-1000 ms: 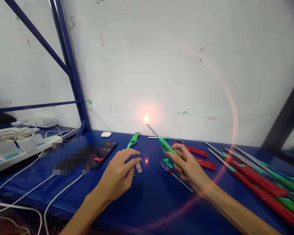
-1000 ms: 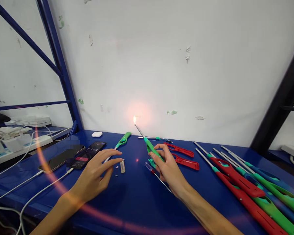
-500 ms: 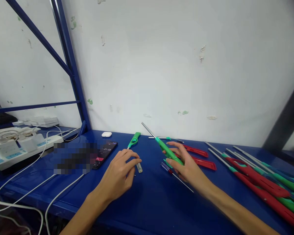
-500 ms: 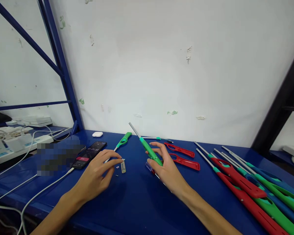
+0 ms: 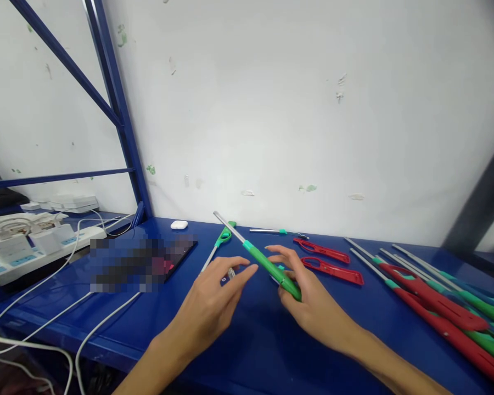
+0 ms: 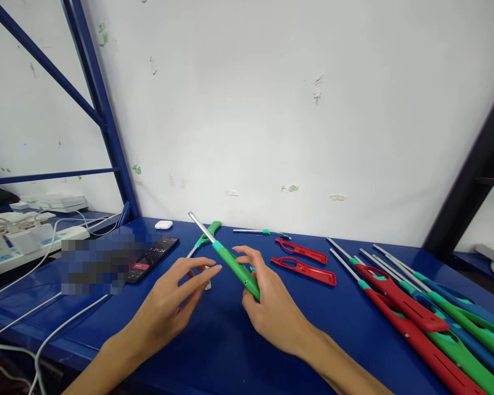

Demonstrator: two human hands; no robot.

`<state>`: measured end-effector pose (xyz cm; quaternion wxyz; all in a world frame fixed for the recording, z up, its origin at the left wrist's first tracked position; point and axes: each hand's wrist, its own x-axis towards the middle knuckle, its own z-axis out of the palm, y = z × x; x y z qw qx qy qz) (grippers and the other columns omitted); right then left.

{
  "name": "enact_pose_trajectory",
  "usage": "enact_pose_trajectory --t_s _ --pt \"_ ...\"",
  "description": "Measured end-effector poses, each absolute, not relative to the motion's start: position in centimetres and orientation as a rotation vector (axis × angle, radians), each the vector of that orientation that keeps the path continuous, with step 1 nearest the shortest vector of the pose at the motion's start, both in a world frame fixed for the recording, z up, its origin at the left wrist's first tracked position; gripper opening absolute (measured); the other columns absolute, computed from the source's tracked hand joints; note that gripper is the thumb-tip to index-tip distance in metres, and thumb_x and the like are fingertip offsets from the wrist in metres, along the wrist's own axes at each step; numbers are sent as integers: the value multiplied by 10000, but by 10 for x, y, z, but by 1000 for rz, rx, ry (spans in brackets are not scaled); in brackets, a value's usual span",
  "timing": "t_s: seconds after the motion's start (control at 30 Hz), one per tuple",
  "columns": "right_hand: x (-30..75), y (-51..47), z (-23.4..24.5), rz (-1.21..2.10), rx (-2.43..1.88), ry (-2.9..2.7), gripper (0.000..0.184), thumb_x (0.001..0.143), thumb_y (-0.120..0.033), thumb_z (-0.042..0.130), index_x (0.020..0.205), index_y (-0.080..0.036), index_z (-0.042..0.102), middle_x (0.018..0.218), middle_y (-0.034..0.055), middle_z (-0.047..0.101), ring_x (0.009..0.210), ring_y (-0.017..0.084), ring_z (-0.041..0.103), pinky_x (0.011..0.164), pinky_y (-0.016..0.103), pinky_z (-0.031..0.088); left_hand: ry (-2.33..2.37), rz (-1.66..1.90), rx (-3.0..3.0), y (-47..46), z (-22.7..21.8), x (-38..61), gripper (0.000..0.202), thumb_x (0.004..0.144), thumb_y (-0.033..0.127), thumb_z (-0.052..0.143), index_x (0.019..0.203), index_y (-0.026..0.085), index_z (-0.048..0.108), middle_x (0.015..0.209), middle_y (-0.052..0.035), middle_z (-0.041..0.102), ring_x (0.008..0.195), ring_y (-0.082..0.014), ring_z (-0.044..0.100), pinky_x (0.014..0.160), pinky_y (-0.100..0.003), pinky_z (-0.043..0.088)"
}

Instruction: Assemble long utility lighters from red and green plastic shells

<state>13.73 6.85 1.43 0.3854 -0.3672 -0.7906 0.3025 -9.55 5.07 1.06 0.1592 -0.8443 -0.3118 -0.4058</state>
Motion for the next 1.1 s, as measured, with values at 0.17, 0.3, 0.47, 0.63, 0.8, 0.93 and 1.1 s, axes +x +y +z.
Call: enact_pose_trajectory --t_s 0.17,0.3,0.47,0.63,0.8,0.93,1.1 --pt "129 58 10 741 -772 -2138 840 790 39 448 1510 -358 274 1406 48 546 1214 221 591 1044 423 457 -795 -1108 -2373 41 5 -73 326 990 62 542 1270 197 641 1240 -108 699 946 -180 677 736 -278 575" --pt "125 51 6 764 -769 -2148 851 796 52 452 1520 -354 266 1447 49 535 1288 228 558 1090 454 432 -765 -1139 -2352 37 5 -70 245 1029 97 488 1150 180 684 1131 -76 751 867 -144 734 678 -228 572" --pt "121 45 4 781 -753 -2138 864 786 66 457 1528 -336 270 1475 70 524 1283 231 573 1090 456 447 -739 -1136 -2366 37 7 -75 268 1049 96 436 1116 178 682 1075 -58 766 883 -134 756 690 -217 570" --pt "118 43 5 821 -735 -2107 864 784 61 469 1533 -323 278 1445 81 546 1254 241 593 1081 465 464 -720 -1114 -2349 37 10 -74 293 1056 91 389 1067 165 673 1019 -57 775 852 -145 766 653 -222 567" --pt "118 41 6 832 -749 -2110 893 773 62 484 1538 -345 270 1392 67 586 1203 240 621 1046 456 495 -704 -1058 -2365 34 14 -73 328 1058 90 347 1025 162 665 1059 -68 776 837 -152 766 674 -237 583" --pt "117 39 3 783 -705 -2121 906 757 73 475 1541 -340 281 1436 60 554 1295 237 568 1117 453 441 -715 -1046 -2386 32 14 -72 362 1060 78 310 998 156 659 1096 -78 772 816 -147 760 685 -237 579" --pt "115 43 2 762 -753 -2097 866 772 44 472 1531 -336 300 1480 62 520 1333 238 534 1126 447 416 -719 -1029 -2342 35 10 -72 280 1061 104 389 1098 156 661 1139 -91 760 829 -149 753 670 -230 562"
